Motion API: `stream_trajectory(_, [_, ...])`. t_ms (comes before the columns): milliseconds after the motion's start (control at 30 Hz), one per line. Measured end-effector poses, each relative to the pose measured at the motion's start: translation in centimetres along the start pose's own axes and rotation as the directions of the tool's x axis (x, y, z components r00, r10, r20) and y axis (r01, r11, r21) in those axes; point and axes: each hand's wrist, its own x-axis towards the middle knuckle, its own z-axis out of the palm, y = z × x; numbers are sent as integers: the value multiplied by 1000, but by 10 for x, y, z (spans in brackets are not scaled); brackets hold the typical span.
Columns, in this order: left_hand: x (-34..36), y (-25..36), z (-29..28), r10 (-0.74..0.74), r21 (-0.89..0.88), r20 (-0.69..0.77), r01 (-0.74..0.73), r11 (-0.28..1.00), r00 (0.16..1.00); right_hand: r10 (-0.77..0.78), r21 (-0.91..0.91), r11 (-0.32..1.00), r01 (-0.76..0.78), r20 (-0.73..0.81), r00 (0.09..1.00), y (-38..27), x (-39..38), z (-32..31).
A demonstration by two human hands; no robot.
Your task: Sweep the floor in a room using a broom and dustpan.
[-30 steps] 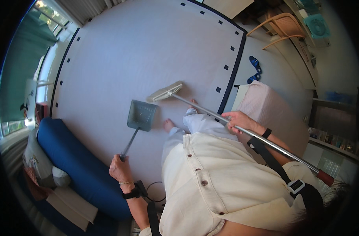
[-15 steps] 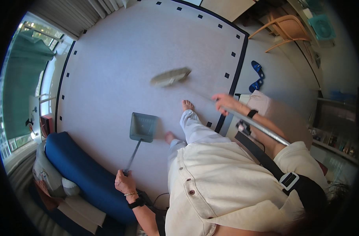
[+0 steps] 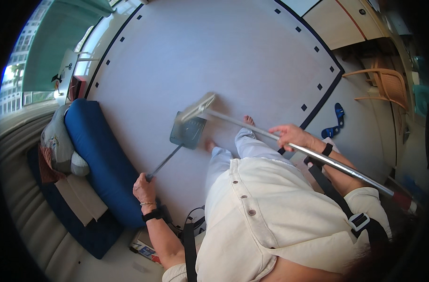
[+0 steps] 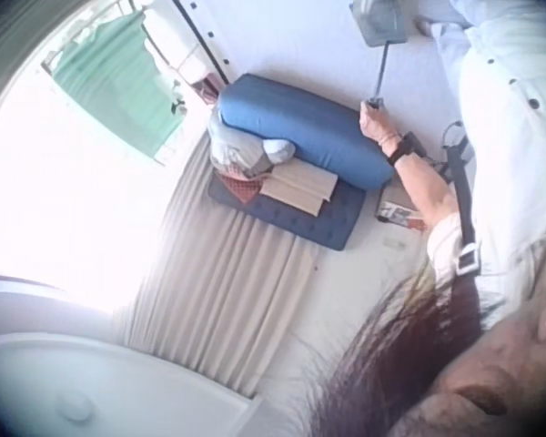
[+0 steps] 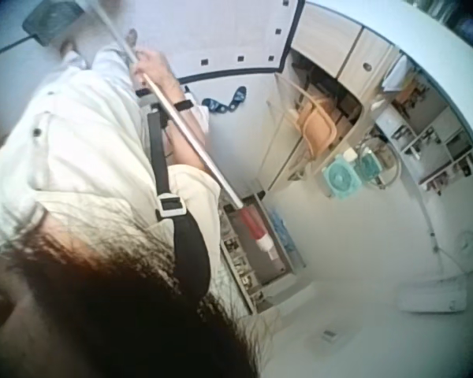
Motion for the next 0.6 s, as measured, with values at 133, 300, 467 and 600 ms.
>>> stream_trajectory(133, [-10, -15, 10, -168, -17, 28, 169, 985, 985, -110, -115, 990, 84, -235, 966, -38, 26, -18])
stream_trajectory(300, [-18, -19, 23, -233, -54, 58, 236, 970, 971, -182, -188, 976, 107, -445, 877, -73, 76, -43])
stream_trajectory(467, [-21, -28, 26, -215, -82, 49, 218, 972, 976, -29, -147, 989, -15, -292, 956, -26, 106, 26])
stream_trajectory(600, [-19, -42, 27, -157, -117, 49, 162, 980, 986, 76, -86, 993, -86, -111, 991, -1, 74, 105])
